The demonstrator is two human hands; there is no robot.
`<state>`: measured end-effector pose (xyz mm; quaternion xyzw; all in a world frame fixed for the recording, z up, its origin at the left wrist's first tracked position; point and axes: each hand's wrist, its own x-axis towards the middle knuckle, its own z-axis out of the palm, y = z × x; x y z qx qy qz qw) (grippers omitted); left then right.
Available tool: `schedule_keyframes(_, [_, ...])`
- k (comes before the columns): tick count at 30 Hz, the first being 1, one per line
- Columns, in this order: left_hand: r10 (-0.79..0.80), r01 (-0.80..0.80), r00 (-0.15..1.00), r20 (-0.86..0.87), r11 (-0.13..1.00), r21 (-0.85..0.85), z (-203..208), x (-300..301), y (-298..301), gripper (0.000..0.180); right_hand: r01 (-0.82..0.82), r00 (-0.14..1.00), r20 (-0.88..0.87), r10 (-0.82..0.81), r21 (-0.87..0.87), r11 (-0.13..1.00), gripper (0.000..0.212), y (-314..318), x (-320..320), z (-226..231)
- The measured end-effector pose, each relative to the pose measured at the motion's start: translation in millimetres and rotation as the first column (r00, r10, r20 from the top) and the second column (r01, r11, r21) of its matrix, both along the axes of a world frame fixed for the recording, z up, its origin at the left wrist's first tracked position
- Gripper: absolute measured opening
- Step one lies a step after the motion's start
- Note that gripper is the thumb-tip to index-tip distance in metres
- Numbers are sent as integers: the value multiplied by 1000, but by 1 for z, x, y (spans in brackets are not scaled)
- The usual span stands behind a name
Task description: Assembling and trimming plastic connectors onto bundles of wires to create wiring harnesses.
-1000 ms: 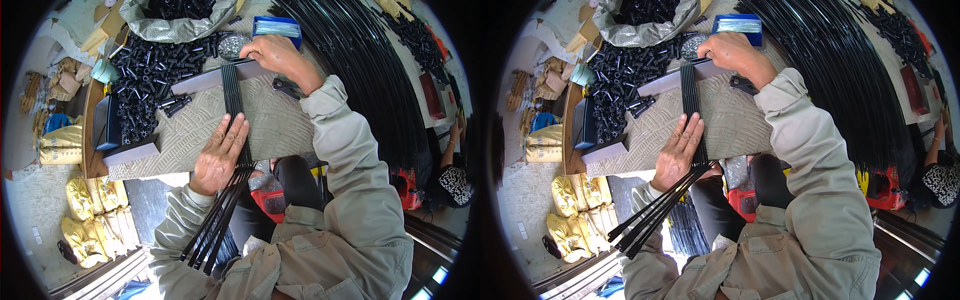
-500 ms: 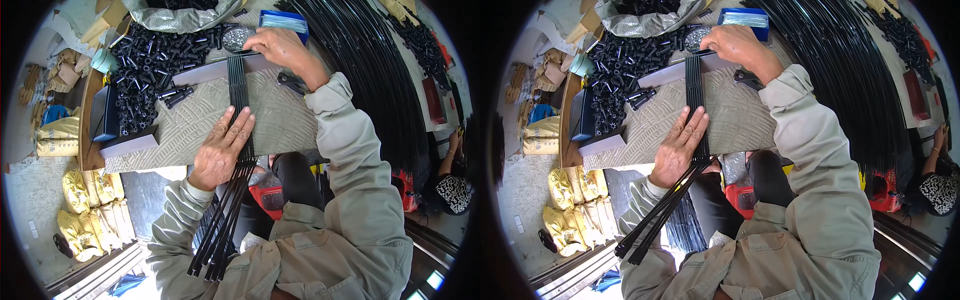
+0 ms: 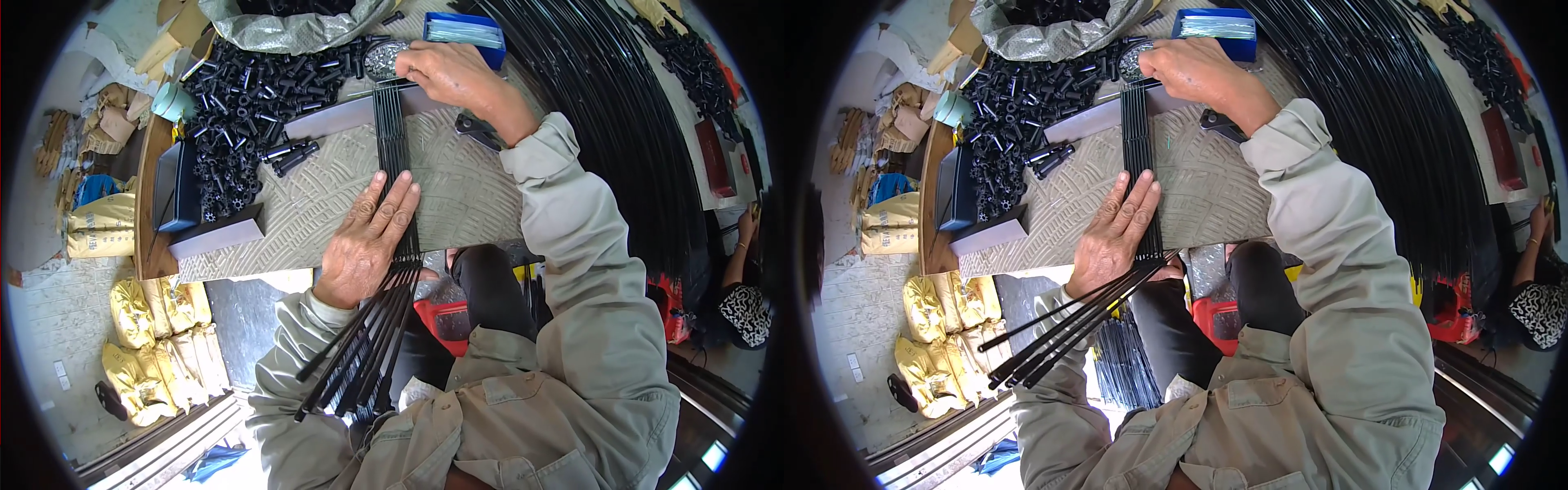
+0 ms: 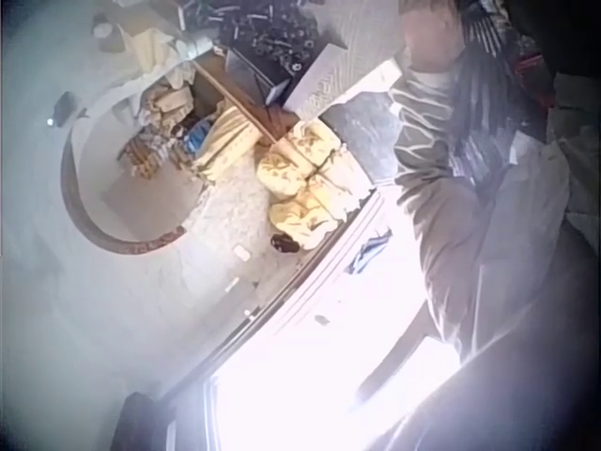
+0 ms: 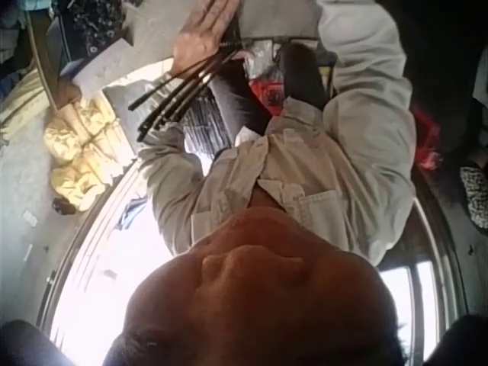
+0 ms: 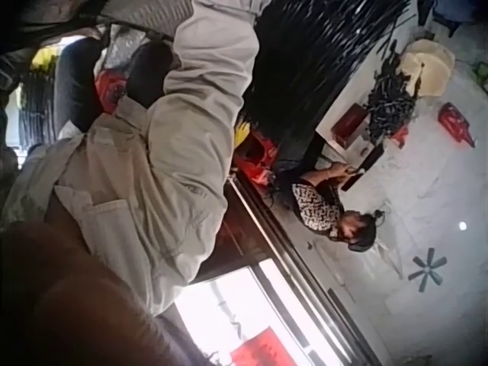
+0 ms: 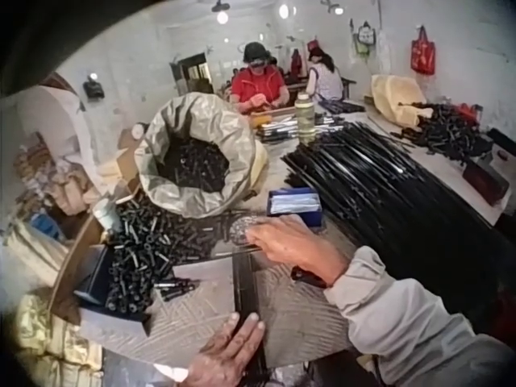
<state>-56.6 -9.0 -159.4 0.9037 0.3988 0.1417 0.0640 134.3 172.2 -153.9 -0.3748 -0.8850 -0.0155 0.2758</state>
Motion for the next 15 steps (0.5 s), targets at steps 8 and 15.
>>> schedule_keyframes(8, [13,-12,999,-44,999,33,1,6,2,84,-29,998,-60,27,-29,999,4,1,-4,0])
schedule_keyframes(15, [9,-7,1000,-29,999,50,1,11,2,78,-7,997,-82,4,-40,999,6,9,14,-6])
